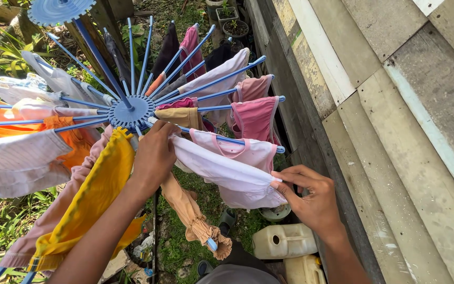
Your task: Hanging small laundry items on a circular clip drying rack
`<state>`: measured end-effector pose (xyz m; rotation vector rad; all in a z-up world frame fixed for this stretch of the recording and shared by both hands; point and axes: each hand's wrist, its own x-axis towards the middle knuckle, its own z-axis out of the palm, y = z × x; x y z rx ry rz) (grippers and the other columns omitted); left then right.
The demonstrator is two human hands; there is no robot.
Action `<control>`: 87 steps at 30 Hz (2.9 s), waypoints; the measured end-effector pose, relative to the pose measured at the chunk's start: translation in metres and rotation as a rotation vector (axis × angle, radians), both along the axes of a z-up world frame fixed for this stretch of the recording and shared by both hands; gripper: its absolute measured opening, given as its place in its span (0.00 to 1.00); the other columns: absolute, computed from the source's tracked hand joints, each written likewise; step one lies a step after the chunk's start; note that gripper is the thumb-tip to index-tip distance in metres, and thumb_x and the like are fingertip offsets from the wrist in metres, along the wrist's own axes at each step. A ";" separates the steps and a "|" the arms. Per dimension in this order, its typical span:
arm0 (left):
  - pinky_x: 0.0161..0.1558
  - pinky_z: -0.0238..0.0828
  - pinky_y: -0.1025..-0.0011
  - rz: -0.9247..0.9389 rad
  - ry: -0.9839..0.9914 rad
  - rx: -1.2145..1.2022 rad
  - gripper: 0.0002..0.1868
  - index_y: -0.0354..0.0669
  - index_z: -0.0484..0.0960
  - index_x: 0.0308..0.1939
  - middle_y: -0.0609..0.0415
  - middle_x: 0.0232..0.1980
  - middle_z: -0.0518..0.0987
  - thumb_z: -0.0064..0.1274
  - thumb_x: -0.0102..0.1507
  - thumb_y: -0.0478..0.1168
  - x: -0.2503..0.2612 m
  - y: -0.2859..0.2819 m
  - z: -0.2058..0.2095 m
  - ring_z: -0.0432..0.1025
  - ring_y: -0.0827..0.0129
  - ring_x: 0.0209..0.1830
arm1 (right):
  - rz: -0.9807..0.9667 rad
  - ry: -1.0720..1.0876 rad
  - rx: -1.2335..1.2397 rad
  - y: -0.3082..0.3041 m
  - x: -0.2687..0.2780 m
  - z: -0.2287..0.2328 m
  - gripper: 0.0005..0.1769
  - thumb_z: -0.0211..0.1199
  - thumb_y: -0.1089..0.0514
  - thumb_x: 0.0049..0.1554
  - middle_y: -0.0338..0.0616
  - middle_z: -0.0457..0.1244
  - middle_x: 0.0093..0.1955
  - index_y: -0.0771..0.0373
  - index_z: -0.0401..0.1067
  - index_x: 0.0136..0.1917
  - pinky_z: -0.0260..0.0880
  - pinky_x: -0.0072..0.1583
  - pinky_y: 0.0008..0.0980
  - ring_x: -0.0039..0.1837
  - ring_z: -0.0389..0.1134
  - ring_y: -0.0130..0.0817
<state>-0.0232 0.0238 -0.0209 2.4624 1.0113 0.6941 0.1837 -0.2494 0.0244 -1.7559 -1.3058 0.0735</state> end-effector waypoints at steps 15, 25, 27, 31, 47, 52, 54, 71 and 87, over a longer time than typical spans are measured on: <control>0.39 0.70 0.51 -0.034 -0.047 0.056 0.15 0.38 0.83 0.46 0.47 0.49 0.79 0.51 0.58 0.25 -0.001 0.010 -0.010 0.77 0.46 0.43 | 0.040 0.068 -0.022 -0.001 -0.008 0.005 0.12 0.75 0.59 0.49 0.38 0.73 0.41 0.58 0.84 0.49 0.69 0.37 0.20 0.42 0.73 0.24; 0.40 0.71 0.51 -0.024 -0.009 0.038 0.17 0.38 0.84 0.47 0.46 0.49 0.79 0.50 0.58 0.24 0.007 0.013 -0.015 0.77 0.48 0.43 | -0.024 -0.025 -0.144 -0.003 -0.006 -0.001 0.09 0.68 0.55 0.56 0.33 0.71 0.41 0.56 0.84 0.49 0.66 0.34 0.27 0.41 0.70 0.22; 0.38 0.71 0.49 -0.021 0.002 0.050 0.16 0.39 0.84 0.46 0.47 0.48 0.79 0.49 0.58 0.23 0.008 0.015 -0.021 0.77 0.47 0.42 | -0.083 -0.028 -0.136 -0.001 -0.007 0.000 0.10 0.69 0.56 0.55 0.35 0.71 0.43 0.56 0.84 0.51 0.64 0.32 0.27 0.41 0.71 0.23; 0.35 0.72 0.51 -0.003 0.020 0.036 0.15 0.39 0.84 0.48 0.46 0.49 0.78 0.52 0.58 0.25 0.010 0.011 -0.019 0.77 0.47 0.40 | -0.109 0.017 -0.109 0.001 -0.005 -0.007 0.12 0.71 0.55 0.54 0.37 0.70 0.44 0.55 0.83 0.53 0.71 0.36 0.26 0.45 0.72 0.25; 0.46 0.76 0.52 -0.025 -0.109 0.056 0.13 0.42 0.80 0.44 0.47 0.46 0.73 0.51 0.58 0.26 -0.002 0.018 -0.038 0.77 0.43 0.47 | -0.063 0.175 0.181 0.020 -0.012 -0.028 0.13 0.71 0.69 0.51 0.47 0.68 0.44 0.68 0.81 0.52 0.76 0.47 0.27 0.41 0.70 0.28; 0.45 0.75 0.52 -0.008 -0.101 0.052 0.14 0.45 0.80 0.44 0.47 0.46 0.73 0.52 0.56 0.27 0.000 0.016 -0.043 0.77 0.43 0.47 | -0.079 0.185 0.212 0.026 -0.018 -0.034 0.15 0.69 0.73 0.48 0.47 0.67 0.44 0.67 0.81 0.50 0.77 0.45 0.27 0.38 0.67 0.28; 0.45 0.75 0.52 -0.008 -0.118 0.053 0.14 0.45 0.80 0.43 0.47 0.46 0.73 0.51 0.56 0.27 0.002 0.015 -0.043 0.77 0.42 0.47 | -0.081 0.194 0.251 0.030 -0.021 -0.036 0.14 0.69 0.73 0.48 0.48 0.67 0.44 0.68 0.81 0.49 0.78 0.44 0.26 0.38 0.68 0.27; 0.52 0.74 0.56 -0.010 -0.072 0.122 0.11 0.44 0.82 0.42 0.48 0.46 0.75 0.52 0.59 0.27 0.002 0.006 -0.044 0.76 0.48 0.49 | -0.046 -0.004 0.157 0.026 0.002 -0.055 0.11 0.75 0.63 0.49 0.44 0.70 0.44 0.58 0.83 0.48 0.75 0.44 0.31 0.42 0.74 0.35; 0.51 0.75 0.56 -0.017 -0.432 -0.029 0.14 0.45 0.85 0.47 0.50 0.47 0.81 0.58 0.58 0.28 -0.025 -0.094 0.033 0.79 0.50 0.51 | 0.148 0.047 0.218 0.014 0.005 -0.058 0.19 0.73 0.58 0.51 0.49 0.72 0.49 0.62 0.79 0.57 0.75 0.49 0.39 0.48 0.74 0.43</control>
